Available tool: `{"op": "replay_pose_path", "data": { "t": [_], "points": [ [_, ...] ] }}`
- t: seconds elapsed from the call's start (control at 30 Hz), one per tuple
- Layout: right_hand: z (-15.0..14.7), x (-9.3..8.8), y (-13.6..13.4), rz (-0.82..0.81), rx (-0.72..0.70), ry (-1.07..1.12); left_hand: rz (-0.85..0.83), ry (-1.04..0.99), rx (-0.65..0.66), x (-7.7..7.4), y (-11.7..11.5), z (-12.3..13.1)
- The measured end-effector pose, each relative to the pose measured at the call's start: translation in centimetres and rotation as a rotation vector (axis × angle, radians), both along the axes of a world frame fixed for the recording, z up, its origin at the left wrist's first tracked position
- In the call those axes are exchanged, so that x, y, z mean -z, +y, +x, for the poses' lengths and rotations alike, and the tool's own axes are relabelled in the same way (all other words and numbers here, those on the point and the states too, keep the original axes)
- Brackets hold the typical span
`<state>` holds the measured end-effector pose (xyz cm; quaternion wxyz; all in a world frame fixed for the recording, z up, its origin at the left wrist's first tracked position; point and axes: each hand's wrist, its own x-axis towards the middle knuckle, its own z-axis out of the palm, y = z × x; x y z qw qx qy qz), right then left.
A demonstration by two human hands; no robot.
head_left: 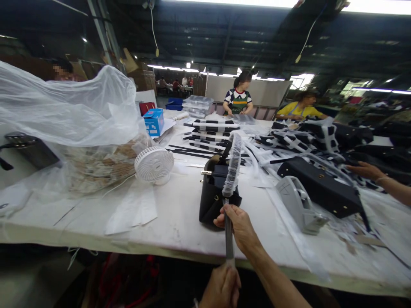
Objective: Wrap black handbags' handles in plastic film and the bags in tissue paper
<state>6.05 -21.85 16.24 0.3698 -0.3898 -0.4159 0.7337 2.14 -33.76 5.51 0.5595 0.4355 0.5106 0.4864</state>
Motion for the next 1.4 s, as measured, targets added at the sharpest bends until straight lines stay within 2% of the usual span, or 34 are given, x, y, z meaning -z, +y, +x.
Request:
{"op": "replay_pose_path", "data": {
  "t": [0.07, 0.13, 0.17, 0.2, 0.27, 0.33, 0.4, 0.47, 0.53, 0.63, 0.77, 0.87, 0.93, 1.0, 1.03, 1.13, 1.2, 1.23, 1.27, 1.33, 1.4],
  "points": [
    [0.6, -0.1, 0.2, 0.006, -0.039, -0.004, 0.019, 0.074, 0.144, 0.0, -1.2, -1.4],
    [1.4, -0.1, 0.5, 0.035, -0.098, -0.041, 0.040, 0.159, 0.318, -1.3, -1.7, -4.0],
    [1.9, -0.1, 0.7, 0.055, -0.126, -0.073, 0.020, 0.202, 0.323, -2.2, -1.7, -5.5],
    [2.5, -0.1, 1.0, 0.081, -0.143, -0.112, -0.023, 0.226, 0.286, -3.2, -1.3, -7.2],
    [3.6, -0.1, 1.5, 0.165, -0.118, -0.220, -0.095, 0.205, 0.072, -5.1, 0.3, -10.6],
    [4.6, 0.2, 1.8, 0.303, 0.008, -0.357, 0.039, 0.227, -0.229, -6.6, 2.8, -13.3],
    [5.2, 1.1, 1.9, 0.461, 0.141, -0.477, 0.150, 0.261, -0.413, -7.1, 5.7, -14.8],
    [5.5, 2.8, 1.6, 0.602, 0.177, -0.558, 0.175, 0.267, -0.421, -6.9, 8.2, -14.6],
    [5.4, 4.8, 1.3, 0.688, 0.137, -0.611, 0.178, 0.269, -0.384, -6.1, 9.8, -13.0],
    [5.5, 6.9, 1.3, 0.719, 0.118, -0.641, 0.178, 0.283, -0.345, -4.8, 10.3, -9.3],
    [6.2, 7.3, 2.5, 0.680, 0.262, -0.690, 0.154, 0.298, -0.334, -4.1, 9.7, -5.1],
    [6.8, 6.7, 3.8, 0.633, 0.364, -0.715, 0.159, 0.299, -0.309, -4.2, 9.6, -3.8],
    [7.3, 6.3, 4.5, 0.635, 0.375, -0.664, 0.175, 0.295, -0.280, -4.5, 9.7, -4.1],
    [7.9, 5.8, 4.9, 0.647, 0.329, -0.598, 0.195, 0.301, -0.304, -4.9, 10.0, -5.3],
    [8.3, 5.5, 4.9, 0.645, 0.298, -0.576, 0.206, 0.310, -0.348, -5.0, 10.2, -6.4],
    [10.1, 5.0, 4.7, 0.583, 0.196, -0.522, 0.248, 0.363, -0.584, -5.5, 10.7, -10.8],
    [11.6, 5.1, 4.5, 0.531, 0.121, -0.477, 0.272, 0.400, -0.667, -5.8, 11.0, -14.1],
    [12.4, 5.2, 4.5, 0.510, 0.084, -0.464, 0.281, 0.426, -0.651, -5.9, 11.0, -15.6],
    [13.2, 5.4, 4.5, 0.493, 0.055, -0.458, 0.282, 0.425, -0.569, -6.1, 11.0, -17.0],
    [14.5, 6.0, 4.7, 0.466, 0.024, -0.450, 0.267, 0.364, -0.304, -6.7, 10.7, -19.1],
    [15.4, 6.4, 4.9, 0.434, -0.005, -0.411, 0.225, 0.270, -0.049, -7.3, 10.3, -20.2]
  ]
}}
